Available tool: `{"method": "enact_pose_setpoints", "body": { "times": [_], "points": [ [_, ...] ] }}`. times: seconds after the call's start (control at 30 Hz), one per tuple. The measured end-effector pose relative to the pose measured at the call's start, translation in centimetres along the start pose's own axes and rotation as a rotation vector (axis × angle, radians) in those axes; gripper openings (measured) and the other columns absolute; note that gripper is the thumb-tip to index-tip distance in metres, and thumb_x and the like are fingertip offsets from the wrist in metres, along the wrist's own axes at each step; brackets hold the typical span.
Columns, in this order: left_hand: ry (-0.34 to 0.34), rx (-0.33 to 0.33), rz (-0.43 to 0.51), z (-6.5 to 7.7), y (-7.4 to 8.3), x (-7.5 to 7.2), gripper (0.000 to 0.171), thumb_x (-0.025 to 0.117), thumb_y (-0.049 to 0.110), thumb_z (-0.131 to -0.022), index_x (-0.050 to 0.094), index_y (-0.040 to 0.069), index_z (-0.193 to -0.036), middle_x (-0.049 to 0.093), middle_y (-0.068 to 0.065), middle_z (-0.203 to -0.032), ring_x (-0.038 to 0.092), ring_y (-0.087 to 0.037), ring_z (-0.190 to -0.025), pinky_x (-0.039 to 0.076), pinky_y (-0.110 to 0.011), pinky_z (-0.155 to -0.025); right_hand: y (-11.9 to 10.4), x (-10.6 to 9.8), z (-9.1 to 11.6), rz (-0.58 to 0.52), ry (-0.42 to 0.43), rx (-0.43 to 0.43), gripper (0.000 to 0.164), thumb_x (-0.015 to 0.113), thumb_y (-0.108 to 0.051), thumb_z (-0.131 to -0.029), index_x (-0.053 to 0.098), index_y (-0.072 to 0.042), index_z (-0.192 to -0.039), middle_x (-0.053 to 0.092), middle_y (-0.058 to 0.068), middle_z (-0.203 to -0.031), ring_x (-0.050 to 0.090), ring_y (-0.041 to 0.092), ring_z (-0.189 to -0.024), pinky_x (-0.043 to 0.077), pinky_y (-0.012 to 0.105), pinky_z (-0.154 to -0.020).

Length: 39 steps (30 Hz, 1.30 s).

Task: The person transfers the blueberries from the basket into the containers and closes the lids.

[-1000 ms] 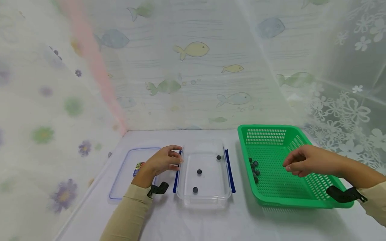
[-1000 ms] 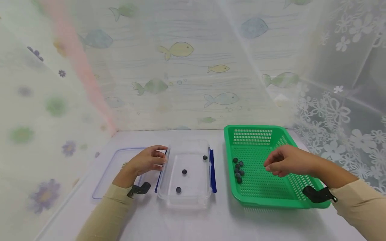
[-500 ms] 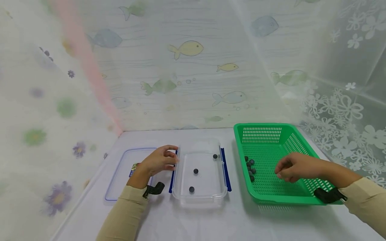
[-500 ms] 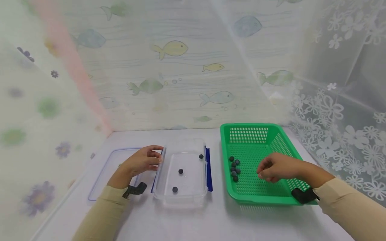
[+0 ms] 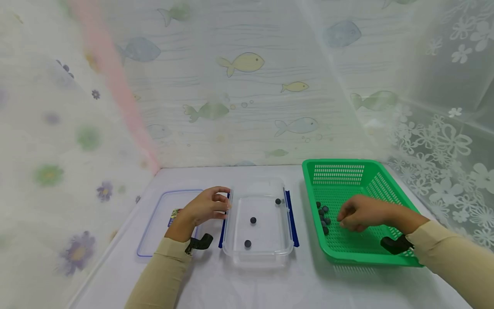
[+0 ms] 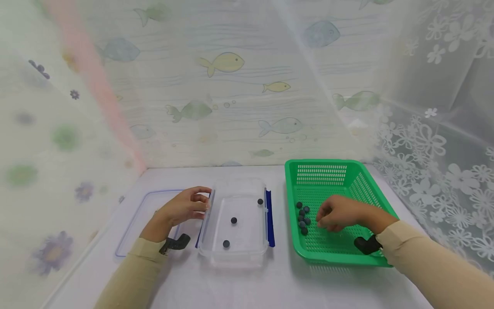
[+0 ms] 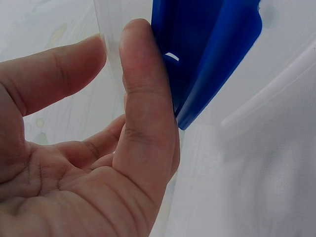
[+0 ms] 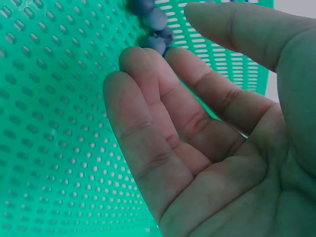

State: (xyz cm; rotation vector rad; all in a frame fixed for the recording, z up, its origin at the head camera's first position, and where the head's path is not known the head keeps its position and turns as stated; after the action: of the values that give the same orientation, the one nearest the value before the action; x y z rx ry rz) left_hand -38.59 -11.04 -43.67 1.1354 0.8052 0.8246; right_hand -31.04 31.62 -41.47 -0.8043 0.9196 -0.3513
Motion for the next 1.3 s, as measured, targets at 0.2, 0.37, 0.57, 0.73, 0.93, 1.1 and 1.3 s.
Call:
{"method": "enact_pose_setpoints", "body": {
  "times": [0.2,0.37,0.57,0.73,0.93,1.1,1.3],
  "points": [
    [0.004,0.001,-0.002,-0.1,-0.2,-0.1,0.065,0.071,0.006,-0.096,0.040,0.006,-0.154,0.061,-0.012,-0.111,0.066,-0.023,-0.095,0.063,-0.037,-0.082,0.8,0.4,-1.6,-0.001,0.006,0.048,0.041,0.075,-0.016,-0.092,0.065,0.007,-0.125,0.073,0.013,-0.095,0.069,0.026,-0.084,0.063,0.042,-0.075],
    [0.007,0.002,-0.007,-0.1,0.0,0.0,0.065,0.071,0.006,-0.096,0.041,0.007,-0.154,0.061,-0.011,-0.111,0.066,-0.023,-0.096,0.064,-0.037,-0.083,1.1,0.6,-2.4,-0.007,0.008,0.083,0.047,0.076,-0.016,-0.092,0.062,0.008,-0.130,0.073,0.014,-0.100,0.070,0.027,-0.086,0.063,0.042,-0.076],
    [0.005,0.010,-0.004,0.0,0.3,0.2,0.065,0.071,0.005,-0.096,0.040,0.005,-0.154,0.061,-0.012,-0.111,0.066,-0.024,-0.097,0.064,-0.037,-0.083,0.6,1.0,-2.9,0.006,-0.002,0.084,0.043,0.076,-0.014,-0.091,0.064,0.007,-0.126,0.074,0.013,-0.096,0.070,0.025,-0.083,0.063,0.041,-0.074],
    [0.010,0.004,0.004,-0.1,0.2,0.1,0.067,0.071,0.004,-0.096,0.039,0.004,-0.155,0.061,-0.012,-0.111,0.066,-0.024,-0.096,0.064,-0.037,-0.082,0.2,1.3,-3.2,0.023,-0.008,0.078,0.037,0.074,-0.012,-0.091,0.067,0.007,-0.122,0.071,0.012,-0.099,0.069,0.024,-0.083,0.063,0.041,-0.074],
    [0.013,0.001,0.003,-0.3,-0.1,0.0,0.067,0.072,0.005,-0.096,0.039,0.005,-0.155,0.060,-0.012,-0.112,0.065,-0.028,-0.102,0.064,-0.037,-0.082,0.0,1.2,-3.3,0.046,0.004,0.074,0.031,0.075,-0.010,-0.092,0.068,0.007,-0.117,0.073,0.012,-0.101,0.073,0.026,-0.088,0.064,0.042,-0.076],
    [0.019,-0.001,0.008,-0.3,-0.1,0.0,0.067,0.072,0.005,-0.095,0.040,0.005,-0.154,0.061,-0.011,-0.111,0.066,-0.028,-0.101,0.064,-0.036,-0.081,0.0,1.2,-3.4,0.053,0.011,0.073,0.028,0.075,-0.010,-0.092,0.069,0.006,-0.115,0.074,0.011,-0.097,0.073,0.026,-0.087,0.064,0.042,-0.076],
    [0.018,-0.001,0.019,-0.2,-0.1,0.1,0.067,0.072,0.003,-0.095,0.040,0.004,-0.154,0.061,-0.011,-0.110,0.065,-0.030,-0.102,0.064,-0.037,-0.081,0.1,1.0,-3.5,0.046,0.024,0.057,0.024,0.075,-0.009,-0.092,0.070,0.004,-0.110,0.073,0.011,-0.093,0.071,0.024,-0.083,0.064,0.041,-0.074]
  ]
}}
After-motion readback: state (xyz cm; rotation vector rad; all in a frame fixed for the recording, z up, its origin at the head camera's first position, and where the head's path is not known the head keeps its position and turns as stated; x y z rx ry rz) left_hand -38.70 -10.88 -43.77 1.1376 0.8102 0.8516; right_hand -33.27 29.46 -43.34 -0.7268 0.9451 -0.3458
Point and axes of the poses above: each hand's wrist, its own z-axis away from the middle knuckle, its own x-axis out of the palm, y = z × x, the point moved 7 cm from there along -z, towards the middle knuckle
